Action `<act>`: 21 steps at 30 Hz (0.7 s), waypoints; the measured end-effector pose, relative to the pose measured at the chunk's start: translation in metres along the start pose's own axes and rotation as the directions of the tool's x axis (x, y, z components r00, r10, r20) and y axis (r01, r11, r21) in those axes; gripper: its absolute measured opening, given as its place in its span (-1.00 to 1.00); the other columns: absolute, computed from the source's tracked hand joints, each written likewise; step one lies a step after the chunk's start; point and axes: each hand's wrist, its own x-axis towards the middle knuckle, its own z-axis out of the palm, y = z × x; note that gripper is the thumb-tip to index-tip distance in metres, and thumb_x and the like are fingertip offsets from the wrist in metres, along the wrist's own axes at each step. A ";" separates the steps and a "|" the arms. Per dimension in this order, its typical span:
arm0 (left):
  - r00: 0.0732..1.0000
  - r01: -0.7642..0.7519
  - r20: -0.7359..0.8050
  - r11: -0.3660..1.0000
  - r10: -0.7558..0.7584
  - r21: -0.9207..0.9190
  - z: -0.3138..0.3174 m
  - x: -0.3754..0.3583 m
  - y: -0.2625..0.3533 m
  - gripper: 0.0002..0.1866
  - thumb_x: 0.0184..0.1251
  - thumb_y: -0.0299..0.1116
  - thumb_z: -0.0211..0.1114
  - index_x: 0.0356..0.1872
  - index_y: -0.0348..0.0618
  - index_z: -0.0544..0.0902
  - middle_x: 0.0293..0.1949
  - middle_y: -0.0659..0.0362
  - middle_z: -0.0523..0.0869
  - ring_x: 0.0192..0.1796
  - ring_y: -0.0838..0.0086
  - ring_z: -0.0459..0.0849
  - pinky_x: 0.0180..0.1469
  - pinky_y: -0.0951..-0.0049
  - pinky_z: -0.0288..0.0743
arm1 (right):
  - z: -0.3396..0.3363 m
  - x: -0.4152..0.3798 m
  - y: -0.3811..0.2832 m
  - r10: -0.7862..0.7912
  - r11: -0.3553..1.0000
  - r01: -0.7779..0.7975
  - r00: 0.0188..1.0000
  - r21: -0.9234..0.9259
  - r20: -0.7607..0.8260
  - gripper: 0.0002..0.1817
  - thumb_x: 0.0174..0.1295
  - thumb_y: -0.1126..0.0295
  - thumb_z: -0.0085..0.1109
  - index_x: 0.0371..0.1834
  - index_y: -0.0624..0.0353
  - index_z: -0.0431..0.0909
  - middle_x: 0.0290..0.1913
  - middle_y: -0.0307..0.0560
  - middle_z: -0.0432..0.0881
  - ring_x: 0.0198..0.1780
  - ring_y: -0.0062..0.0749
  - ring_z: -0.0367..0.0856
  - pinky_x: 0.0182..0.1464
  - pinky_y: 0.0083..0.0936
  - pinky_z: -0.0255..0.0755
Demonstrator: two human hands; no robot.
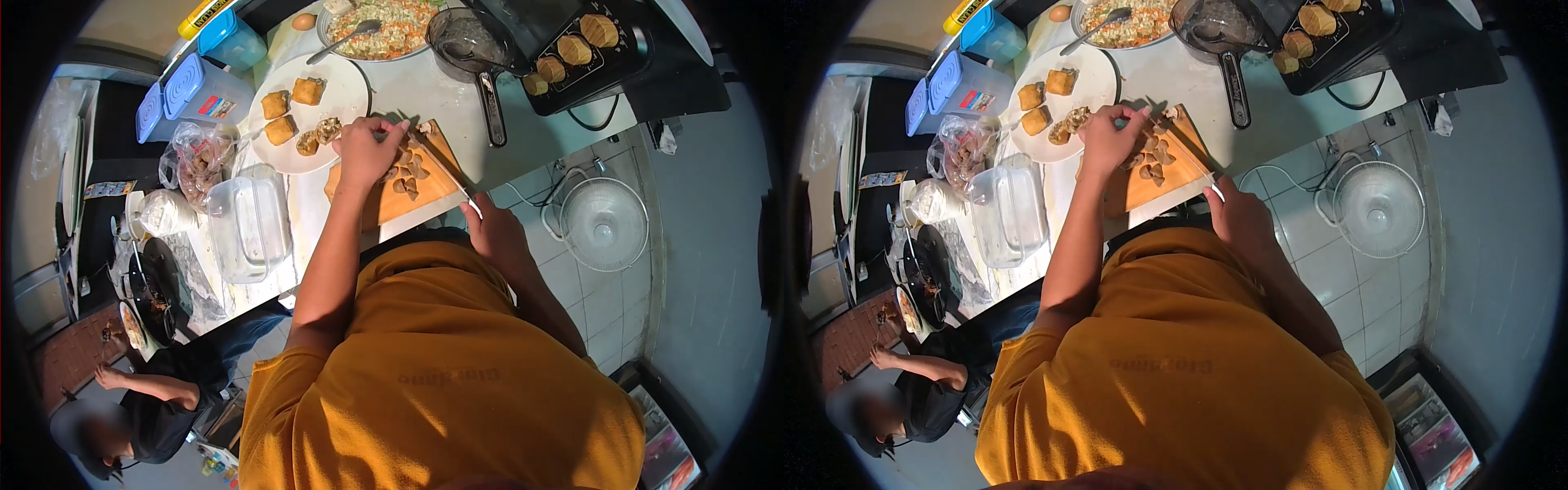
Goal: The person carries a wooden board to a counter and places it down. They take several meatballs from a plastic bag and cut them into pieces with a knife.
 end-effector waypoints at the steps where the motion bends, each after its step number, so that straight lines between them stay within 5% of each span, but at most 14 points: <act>1: 0.998 -0.035 -0.053 0.999 0.037 0.038 0.002 -0.002 0.000 -0.61 0.15 0.06 0.44 -0.46 -0.10 0.77 -0.37 0.03 0.73 -0.20 0.14 0.64 -0.11 0.17 0.24 | 0.000 0.001 0.000 -0.005 1.000 0.005 1.000 -0.003 -0.007 -0.63 0.49 0.08 -0.08 -0.08 0.22 0.43 -0.47 0.30 0.62 -0.32 0.34 0.62 -0.27 0.13 0.46; 8: 1.000 0.008 -0.020 0.999 -0.009 -0.040 0.006 0.000 -0.001 -0.64 0.19 0.03 0.44 -0.49 -0.07 0.78 -0.61 0.16 0.70 -0.42 0.28 0.65 -0.19 0.23 0.20 | 0.003 0.001 -0.005 0.019 0.999 -0.018 1.000 -0.049 0.014 -0.65 0.49 0.10 -0.06 -0.08 0.21 0.37 -0.48 0.30 0.61 -0.34 0.34 0.62 -0.28 0.15 0.46; 10: 0.985 0.141 0.126 0.968 -0.116 -0.210 0.002 0.000 0.004 -0.66 0.22 -0.01 0.43 -0.49 -0.08 0.78 -0.61 0.17 0.71 -0.43 0.30 0.65 -0.21 0.23 0.19 | 0.004 0.000 -0.006 0.016 0.998 -0.015 1.000 -0.059 0.015 -0.67 0.49 0.11 -0.05 -0.09 0.21 0.36 -0.47 0.30 0.61 -0.33 0.34 0.62 -0.29 0.15 0.46; 21: 0.973 0.184 0.158 0.979 -0.170 -0.082 0.016 0.006 -0.011 -0.67 0.19 0.04 0.44 -0.46 -0.01 0.81 -0.54 0.20 0.75 -0.33 0.27 0.67 -0.14 0.19 0.19 | 0.013 0.001 -0.005 0.007 0.997 -0.007 1.000 -0.078 -0.006 -0.67 0.48 0.10 -0.03 -0.12 0.17 0.33 -0.48 0.25 0.64 -0.34 0.29 0.65 -0.31 0.15 0.48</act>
